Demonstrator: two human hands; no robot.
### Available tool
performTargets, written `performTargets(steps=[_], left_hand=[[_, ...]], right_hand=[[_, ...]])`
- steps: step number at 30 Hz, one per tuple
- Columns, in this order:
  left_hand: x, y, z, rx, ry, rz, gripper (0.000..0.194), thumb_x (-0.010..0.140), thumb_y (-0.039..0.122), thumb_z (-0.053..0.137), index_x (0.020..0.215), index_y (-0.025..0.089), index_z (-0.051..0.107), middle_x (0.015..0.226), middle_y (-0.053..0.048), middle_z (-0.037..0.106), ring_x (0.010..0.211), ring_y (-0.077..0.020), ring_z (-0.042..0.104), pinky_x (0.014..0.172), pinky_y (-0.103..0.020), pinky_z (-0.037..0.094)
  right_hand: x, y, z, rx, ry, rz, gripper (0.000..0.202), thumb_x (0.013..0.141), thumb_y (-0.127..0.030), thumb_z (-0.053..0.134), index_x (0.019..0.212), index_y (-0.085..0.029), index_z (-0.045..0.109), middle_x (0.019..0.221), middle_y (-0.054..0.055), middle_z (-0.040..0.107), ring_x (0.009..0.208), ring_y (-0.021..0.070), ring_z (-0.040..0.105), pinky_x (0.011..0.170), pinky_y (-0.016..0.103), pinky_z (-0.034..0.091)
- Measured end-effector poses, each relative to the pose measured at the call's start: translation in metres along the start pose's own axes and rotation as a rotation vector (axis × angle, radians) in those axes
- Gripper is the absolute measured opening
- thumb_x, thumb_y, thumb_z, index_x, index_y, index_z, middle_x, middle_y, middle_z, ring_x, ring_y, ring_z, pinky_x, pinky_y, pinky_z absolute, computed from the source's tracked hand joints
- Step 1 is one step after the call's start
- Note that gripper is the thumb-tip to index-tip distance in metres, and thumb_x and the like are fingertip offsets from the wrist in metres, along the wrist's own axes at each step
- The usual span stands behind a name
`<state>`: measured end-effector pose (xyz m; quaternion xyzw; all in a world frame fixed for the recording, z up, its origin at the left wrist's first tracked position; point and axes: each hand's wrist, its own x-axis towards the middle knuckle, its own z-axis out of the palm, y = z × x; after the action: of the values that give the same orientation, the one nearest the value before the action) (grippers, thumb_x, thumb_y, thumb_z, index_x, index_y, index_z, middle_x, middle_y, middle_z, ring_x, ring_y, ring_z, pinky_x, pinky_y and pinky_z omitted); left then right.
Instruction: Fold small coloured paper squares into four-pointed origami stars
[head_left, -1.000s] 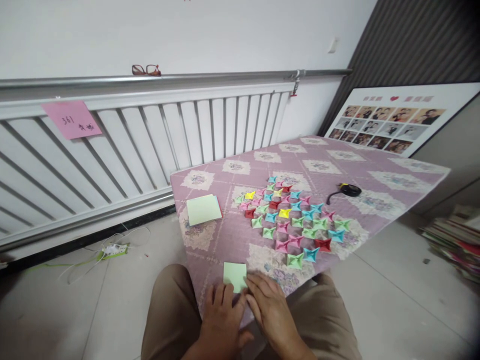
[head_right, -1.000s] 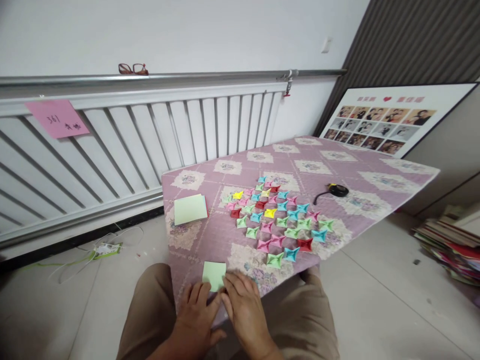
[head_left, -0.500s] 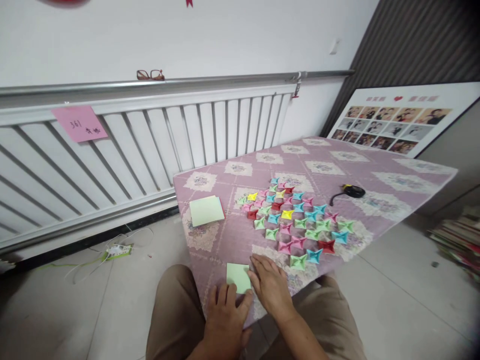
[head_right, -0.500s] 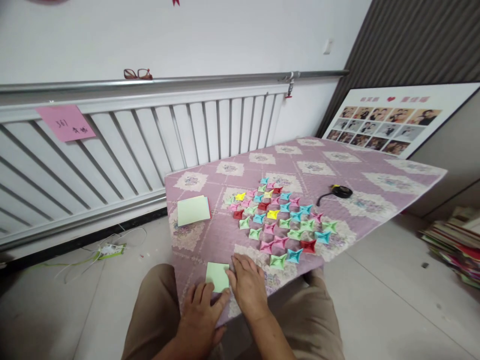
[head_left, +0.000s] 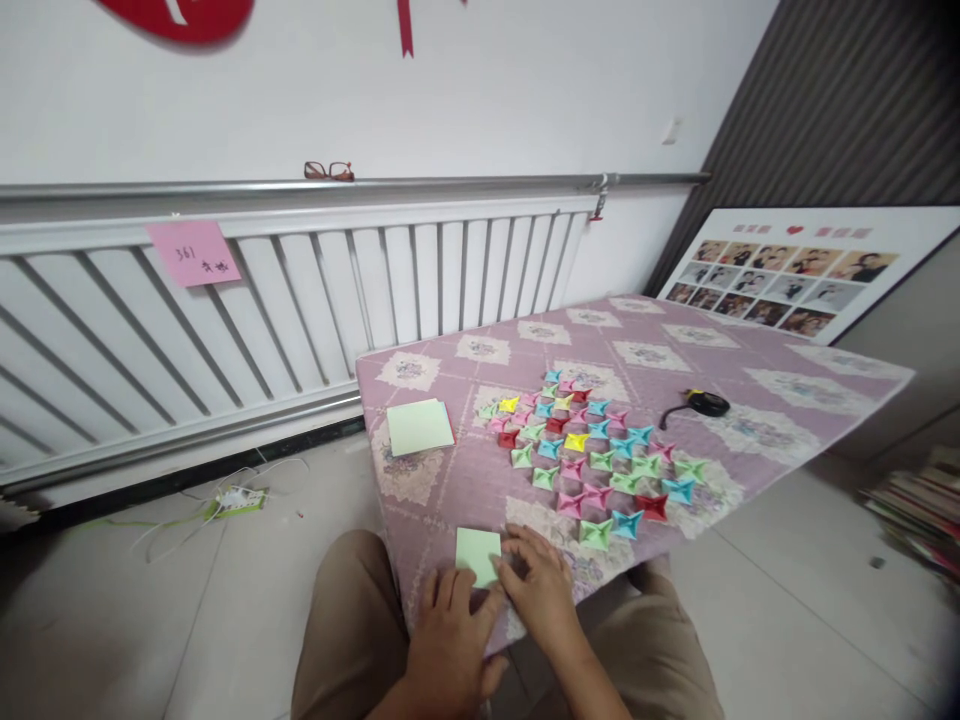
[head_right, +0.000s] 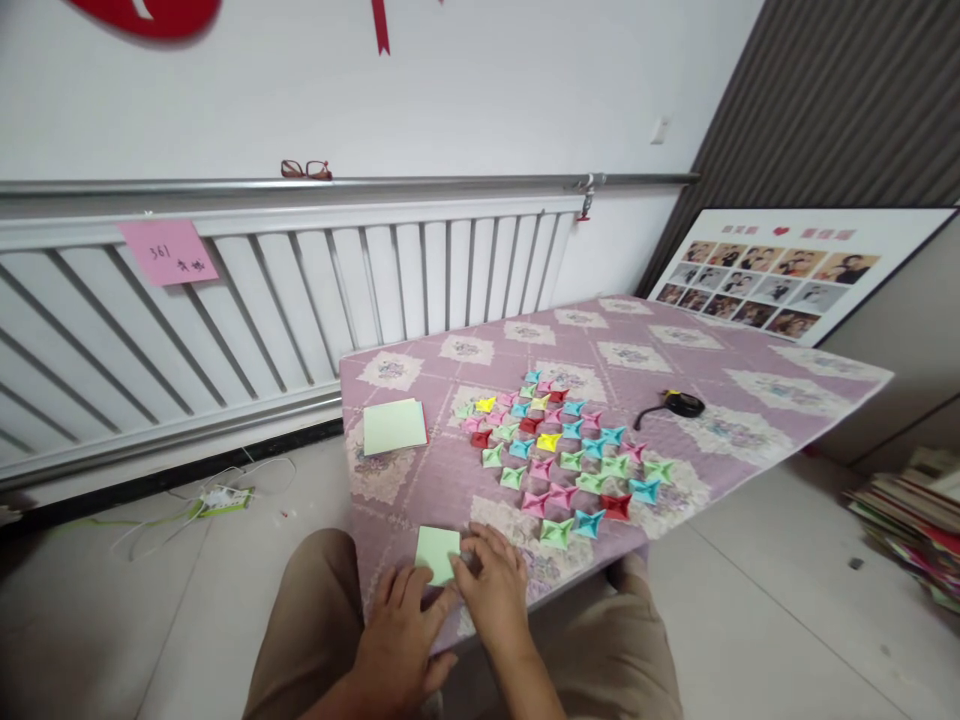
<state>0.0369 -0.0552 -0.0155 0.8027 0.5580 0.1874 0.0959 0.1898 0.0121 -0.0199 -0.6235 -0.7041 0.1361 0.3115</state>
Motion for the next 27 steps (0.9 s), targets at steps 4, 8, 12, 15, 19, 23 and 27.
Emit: performTargets(steps=[4, 8, 12, 15, 19, 23, 27], left_hand=[[-0.005, -0.004, -0.001, -0.123, 0.149, 0.076, 0.042, 0.071, 0.029, 0.065, 0.113, 0.024, 0.059, 0.113, -0.01, 0.055, 0.105, -0.0294, 0.049, 0.097, -0.052, 0.035], [-0.01, -0.015, 0.002, -0.282, 0.309, 0.035, 0.031, 0.076, 0.014, 0.051, 0.107, 0.019, 0.055, 0.111, -0.011, 0.055, 0.105, -0.0254, 0.052, 0.09, -0.044, 0.046], [-0.011, -0.024, 0.003, -0.313, 0.49, -0.033, 0.034, 0.079, 0.012, 0.048, 0.113, 0.018, 0.047, 0.113, -0.012, 0.053, 0.109, -0.0234, 0.051, 0.092, -0.044, 0.047], [-0.011, -0.027, -0.004, -0.237, 0.592, -0.007, 0.039, 0.081, 0.013, 0.049, 0.12, 0.017, 0.043, 0.118, -0.014, 0.049, 0.113, -0.0247, 0.048, 0.093, -0.045, 0.047], [-0.013, -0.028, -0.015, -0.123, 0.573, 0.092, 0.037, 0.082, 0.01, 0.05, 0.117, 0.02, 0.05, 0.12, -0.013, 0.047, 0.115, -0.0264, 0.045, 0.094, -0.048, 0.045], [-0.014, -0.03, -0.02, -0.094, 0.512, 0.153, 0.026, 0.081, 0.005, 0.045, 0.091, 0.022, 0.061, 0.107, -0.008, 0.054, 0.107, -0.0244, 0.048, 0.093, -0.046, 0.042], [-0.018, -0.033, -0.021, -0.136, 0.43, 0.115, 0.026, 0.08, 0.003, 0.043, 0.08, 0.02, 0.062, 0.093, -0.005, 0.058, 0.094, -0.0205, 0.052, 0.086, -0.039, 0.042]], right_hand=[[-0.004, 0.005, 0.003, -0.007, -0.025, -0.033, 0.01, 0.071, -0.032, 0.064, 0.065, -0.024, 0.06, 0.118, 0.004, 0.063, 0.117, 0.0305, 0.049, 0.095, 0.053, 0.03], [-0.008, 0.003, 0.002, 0.049, 0.065, -0.107, 0.016, 0.076, -0.031, 0.058, 0.062, -0.023, 0.056, 0.114, 0.007, 0.063, 0.109, 0.0277, 0.053, 0.09, 0.048, 0.037], [-0.016, -0.013, -0.007, -0.03, 0.274, -0.229, 0.015, 0.082, -0.03, 0.054, 0.069, -0.024, 0.059, 0.118, 0.007, 0.06, 0.117, 0.0284, 0.045, 0.096, 0.051, 0.031], [-0.029, -0.023, -0.01, -0.165, 0.271, -0.33, 0.01, 0.081, -0.022, 0.054, 0.074, -0.026, 0.06, 0.12, 0.004, 0.059, 0.12, 0.0297, 0.042, 0.1, 0.057, 0.02], [-0.048, -0.027, -0.005, -0.26, 0.186, -0.429, 0.013, 0.08, -0.017, 0.054, 0.08, -0.028, 0.06, 0.122, 0.001, 0.059, 0.119, 0.0288, 0.043, 0.102, 0.058, 0.012], [-0.059, -0.021, 0.001, -0.291, 0.121, -0.434, 0.02, 0.077, -0.017, 0.057, 0.09, -0.03, 0.061, 0.122, 0.0, 0.059, 0.117, 0.029, 0.045, 0.103, 0.057, 0.013], [-0.062, -0.014, 0.001, -0.284, 0.067, -0.364, 0.029, 0.076, -0.025, 0.061, 0.105, -0.032, 0.059, 0.121, 0.002, 0.06, 0.118, 0.0316, 0.045, 0.101, 0.058, 0.015]])
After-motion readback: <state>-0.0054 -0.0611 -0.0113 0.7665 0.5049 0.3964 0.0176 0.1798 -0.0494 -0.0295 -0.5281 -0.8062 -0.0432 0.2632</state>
